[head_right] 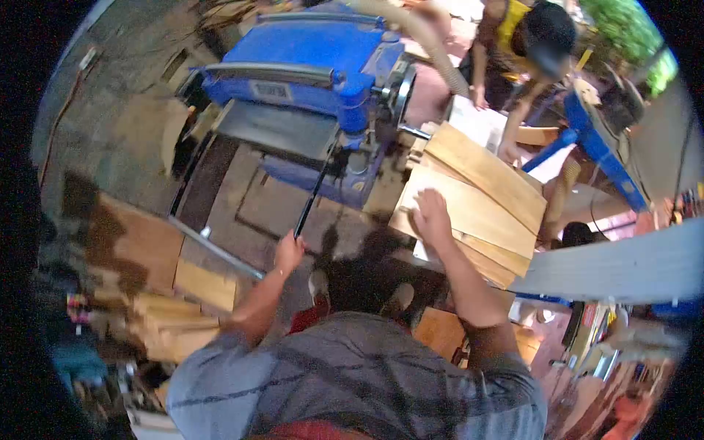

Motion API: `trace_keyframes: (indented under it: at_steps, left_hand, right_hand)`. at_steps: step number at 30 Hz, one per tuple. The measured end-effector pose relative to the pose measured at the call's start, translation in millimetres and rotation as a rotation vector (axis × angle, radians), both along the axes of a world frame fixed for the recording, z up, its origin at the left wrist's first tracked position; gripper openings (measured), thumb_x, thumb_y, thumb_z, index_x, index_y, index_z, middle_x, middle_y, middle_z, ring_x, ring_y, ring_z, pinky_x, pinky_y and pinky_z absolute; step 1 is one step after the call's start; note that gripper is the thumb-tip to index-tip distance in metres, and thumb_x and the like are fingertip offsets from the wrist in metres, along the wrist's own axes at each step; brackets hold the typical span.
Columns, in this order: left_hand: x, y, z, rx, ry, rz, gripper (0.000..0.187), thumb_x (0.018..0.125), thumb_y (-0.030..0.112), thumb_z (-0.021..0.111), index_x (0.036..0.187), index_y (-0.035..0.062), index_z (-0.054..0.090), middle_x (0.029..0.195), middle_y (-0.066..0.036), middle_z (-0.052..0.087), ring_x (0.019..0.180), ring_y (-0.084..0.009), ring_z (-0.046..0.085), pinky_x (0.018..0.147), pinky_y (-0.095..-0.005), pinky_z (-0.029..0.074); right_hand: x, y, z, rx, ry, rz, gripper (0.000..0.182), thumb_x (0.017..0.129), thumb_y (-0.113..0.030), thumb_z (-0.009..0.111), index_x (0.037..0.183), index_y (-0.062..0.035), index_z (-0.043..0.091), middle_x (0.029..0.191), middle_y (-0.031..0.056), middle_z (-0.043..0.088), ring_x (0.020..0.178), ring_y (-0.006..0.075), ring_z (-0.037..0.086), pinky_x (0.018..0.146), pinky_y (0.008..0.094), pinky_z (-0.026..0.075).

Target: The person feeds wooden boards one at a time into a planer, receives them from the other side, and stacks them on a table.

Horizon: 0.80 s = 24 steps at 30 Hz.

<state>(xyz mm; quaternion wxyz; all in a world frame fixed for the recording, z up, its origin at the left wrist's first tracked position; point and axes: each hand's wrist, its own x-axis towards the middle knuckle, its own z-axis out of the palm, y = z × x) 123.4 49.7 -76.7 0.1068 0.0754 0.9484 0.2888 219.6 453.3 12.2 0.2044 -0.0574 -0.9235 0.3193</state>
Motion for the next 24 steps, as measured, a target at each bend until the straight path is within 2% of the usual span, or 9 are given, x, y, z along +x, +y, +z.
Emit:
trace_keyframes:
  at_steps: [2,5,8,9,11,12,15,21,24]
  left_hand:
    - [9.2,11.5,41.9,-0.094,-0.021,0.009,0.024,0.093,0.026,0.052,0.098,0.0029,0.058,0.084,-0.026,0.064,0.082,-0.0476,0.060,0.074,-0.0563,0.047]
    - [-1.0,1.1,16.9,0.065,-0.088,-0.060,0.025,0.091,0.025,0.054,0.100,0.0018,0.057,0.088,-0.025,0.065,0.086,-0.0452,0.062,0.075,-0.0562,0.047]
    - [-23.2,-18.6,-159.5,0.457,-0.288,0.051,0.029,0.091,0.025,0.055,0.103,-0.0005,0.054,0.094,-0.026,0.064,0.088,-0.0459,0.062,0.075,-0.0550,0.047]
    - [-22.7,-24.6,-145.4,0.459,-0.289,0.033,0.029,0.091,0.025,0.055,0.103,-0.0005,0.054,0.094,-0.026,0.064,0.088,-0.0459,0.062,0.075,-0.0550,0.047]
    - [-26.4,-20.1,-100.4,0.131,-0.219,-0.225,0.037,0.098,0.033,0.046,0.112,-0.0006,0.054,0.090,-0.012,0.065,0.082,-0.0260,0.065,0.067,-0.0405,0.052]
    - [-25.4,-24.9,-110.3,-0.301,0.205,-0.562,0.048,0.098,0.038,0.047,0.119,-0.0054,0.050,0.094,-0.016,0.064,0.081,-0.0256,0.065,0.071,-0.0405,0.054]
    - [-23.1,-12.5,-55.1,-0.009,0.178,-0.275,0.036,0.091,0.025,0.055,0.114,-0.0025,0.054,0.099,-0.026,0.063,0.093,-0.0449,0.061,0.081,-0.0487,0.050]
    - [-65.6,53.5,-10.2,0.288,-0.097,-0.171,0.036,0.093,0.022,0.055,0.120,-0.0013,0.052,0.108,-0.024,0.062,0.097,-0.0402,0.061,0.077,-0.0470,0.050]
    - [-101.4,90.9,-17.1,0.013,-0.072,-0.078,0.034,0.093,0.021,0.054,0.121,0.0013,0.052,0.100,-0.024,0.065,0.092,-0.0395,0.064,0.073,-0.0487,0.050]
  right_hand:
    - [-55.5,4.5,22.8,0.132,0.092,-0.129,0.040,0.080,-0.008,0.063,0.119,-0.0027,0.054,0.122,0.0215,0.054,0.118,0.0385,0.049,0.102,0.0452,0.040]
    - [-134.5,14.5,50.2,0.297,0.209,-0.230,0.042,0.079,-0.009,0.061,0.121,-0.0046,0.054,0.122,0.0198,0.055,0.117,0.0369,0.050,0.101,0.0475,0.040]
    - [-177.8,16.6,31.7,0.435,-0.002,-0.292,0.034,0.083,-0.010,0.056,0.117,-0.0050,0.056,0.118,0.0184,0.058,0.114,0.0343,0.054,0.098,0.0494,0.041]
    - [-184.8,12.3,27.6,0.519,-0.191,-0.373,0.031,0.082,-0.010,0.056,0.113,-0.0044,0.056,0.113,0.0179,0.059,0.107,0.0346,0.056,0.092,0.0480,0.044]
    - [-195.7,7.0,41.6,0.606,-0.354,-0.468,0.029,0.080,-0.009,0.056,0.108,-0.0037,0.055,0.109,0.0173,0.061,0.101,0.0349,0.059,0.085,0.0466,0.047]
    - [-195.1,4.6,49.9,0.588,-0.398,-0.458,0.025,0.081,-0.010,0.055,0.105,-0.0048,0.055,0.107,0.0159,0.061,0.101,0.0339,0.059,0.084,0.0465,0.047]
    - [-192.5,12.2,67.5,0.496,-0.442,-0.364,0.016,0.084,-0.013,0.054,0.098,-0.0048,0.055,0.093,0.0191,0.065,0.090,0.0372,0.062,0.078,0.0485,0.049]
    - [-186.9,37.9,68.9,0.379,-0.463,-0.184,0.018,0.088,-0.020,0.058,0.096,-0.0035,0.059,0.093,0.0205,0.065,0.091,0.0383,0.063,0.079,0.0489,0.050]
    - [-184.8,44.0,97.0,0.417,-0.462,-0.119,0.018,0.088,-0.021,0.058,0.098,-0.0065,0.060,0.094,0.0193,0.065,0.090,0.0377,0.063,0.077,0.0483,0.051]
